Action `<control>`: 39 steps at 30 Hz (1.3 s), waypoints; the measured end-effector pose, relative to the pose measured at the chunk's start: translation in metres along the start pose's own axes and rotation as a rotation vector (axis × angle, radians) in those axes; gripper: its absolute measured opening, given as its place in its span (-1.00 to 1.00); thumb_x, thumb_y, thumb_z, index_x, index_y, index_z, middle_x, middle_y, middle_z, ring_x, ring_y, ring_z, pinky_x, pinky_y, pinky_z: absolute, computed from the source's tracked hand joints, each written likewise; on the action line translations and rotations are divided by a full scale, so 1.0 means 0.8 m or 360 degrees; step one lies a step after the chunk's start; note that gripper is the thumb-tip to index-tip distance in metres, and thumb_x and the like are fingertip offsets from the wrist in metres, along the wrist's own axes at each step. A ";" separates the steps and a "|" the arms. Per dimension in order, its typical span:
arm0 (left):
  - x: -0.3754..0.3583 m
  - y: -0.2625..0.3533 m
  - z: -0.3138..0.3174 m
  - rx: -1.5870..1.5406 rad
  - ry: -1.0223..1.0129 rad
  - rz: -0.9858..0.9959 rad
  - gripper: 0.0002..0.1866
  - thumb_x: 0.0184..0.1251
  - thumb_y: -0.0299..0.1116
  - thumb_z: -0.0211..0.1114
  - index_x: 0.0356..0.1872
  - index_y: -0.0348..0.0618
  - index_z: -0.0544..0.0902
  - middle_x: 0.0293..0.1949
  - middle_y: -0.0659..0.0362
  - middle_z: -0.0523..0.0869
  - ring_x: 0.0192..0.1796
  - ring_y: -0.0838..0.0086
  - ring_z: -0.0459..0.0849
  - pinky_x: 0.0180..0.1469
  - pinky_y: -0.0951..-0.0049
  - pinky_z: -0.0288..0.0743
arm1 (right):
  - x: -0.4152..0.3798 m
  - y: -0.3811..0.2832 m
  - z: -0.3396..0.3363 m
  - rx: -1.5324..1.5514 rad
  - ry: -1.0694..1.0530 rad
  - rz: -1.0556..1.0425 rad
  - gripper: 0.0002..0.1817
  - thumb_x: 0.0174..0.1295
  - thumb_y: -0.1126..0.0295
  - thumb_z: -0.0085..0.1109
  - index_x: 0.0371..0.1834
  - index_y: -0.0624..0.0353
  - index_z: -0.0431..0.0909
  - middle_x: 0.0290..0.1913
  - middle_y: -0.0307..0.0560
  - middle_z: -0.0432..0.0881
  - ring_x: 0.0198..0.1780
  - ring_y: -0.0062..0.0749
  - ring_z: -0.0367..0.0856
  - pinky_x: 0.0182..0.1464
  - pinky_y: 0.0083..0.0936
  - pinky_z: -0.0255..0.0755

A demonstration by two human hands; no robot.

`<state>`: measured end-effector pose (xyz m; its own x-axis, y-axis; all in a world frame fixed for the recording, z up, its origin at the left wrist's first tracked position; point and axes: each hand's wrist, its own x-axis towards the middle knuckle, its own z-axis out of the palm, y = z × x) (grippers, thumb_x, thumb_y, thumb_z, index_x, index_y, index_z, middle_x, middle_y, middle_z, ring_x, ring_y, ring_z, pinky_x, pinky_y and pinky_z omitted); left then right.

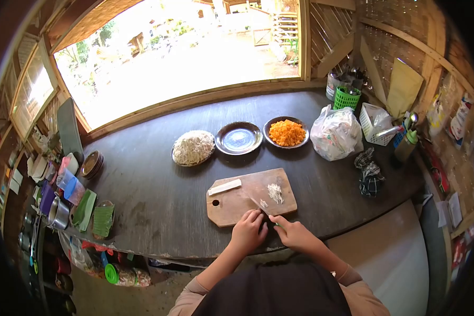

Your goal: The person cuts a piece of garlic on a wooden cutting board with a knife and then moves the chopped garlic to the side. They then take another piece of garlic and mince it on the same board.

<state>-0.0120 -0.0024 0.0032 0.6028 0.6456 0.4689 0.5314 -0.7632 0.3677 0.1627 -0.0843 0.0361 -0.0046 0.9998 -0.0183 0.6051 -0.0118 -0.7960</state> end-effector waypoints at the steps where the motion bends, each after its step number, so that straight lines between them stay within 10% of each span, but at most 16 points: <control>1: -0.001 0.000 0.000 -0.0003 0.0007 0.0000 -0.70 0.20 -0.32 0.33 -0.09 -0.28 0.65 0.01 0.03 0.67 0.14 0.16 0.61 0.14 0.26 0.56 | 0.006 -0.004 0.003 -0.0027 0.0003 -0.0010 -0.63 0.42 0.28 0.05 0.28 -0.03 0.45 -0.34 0.34 0.65 -0.30 0.26 0.66 -0.24 -0.01 0.51; 39: 0.000 -0.002 -0.002 0.0010 -0.0124 0.0017 -0.63 0.22 -0.27 0.32 -0.06 -0.34 0.64 0.03 0.01 0.64 0.16 0.19 0.59 0.18 0.33 0.53 | 0.002 -0.006 -0.017 0.0108 -0.0120 0.0094 -0.64 0.42 0.27 0.05 0.26 -0.01 0.46 -0.26 0.35 0.66 -0.24 0.30 0.66 -0.18 -0.03 0.53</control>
<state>-0.0138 -0.0015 0.0039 0.6528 0.6377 0.4088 0.5283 -0.7701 0.3576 0.1706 -0.0826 0.0483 -0.0320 0.9934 -0.1098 0.5508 -0.0742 -0.8313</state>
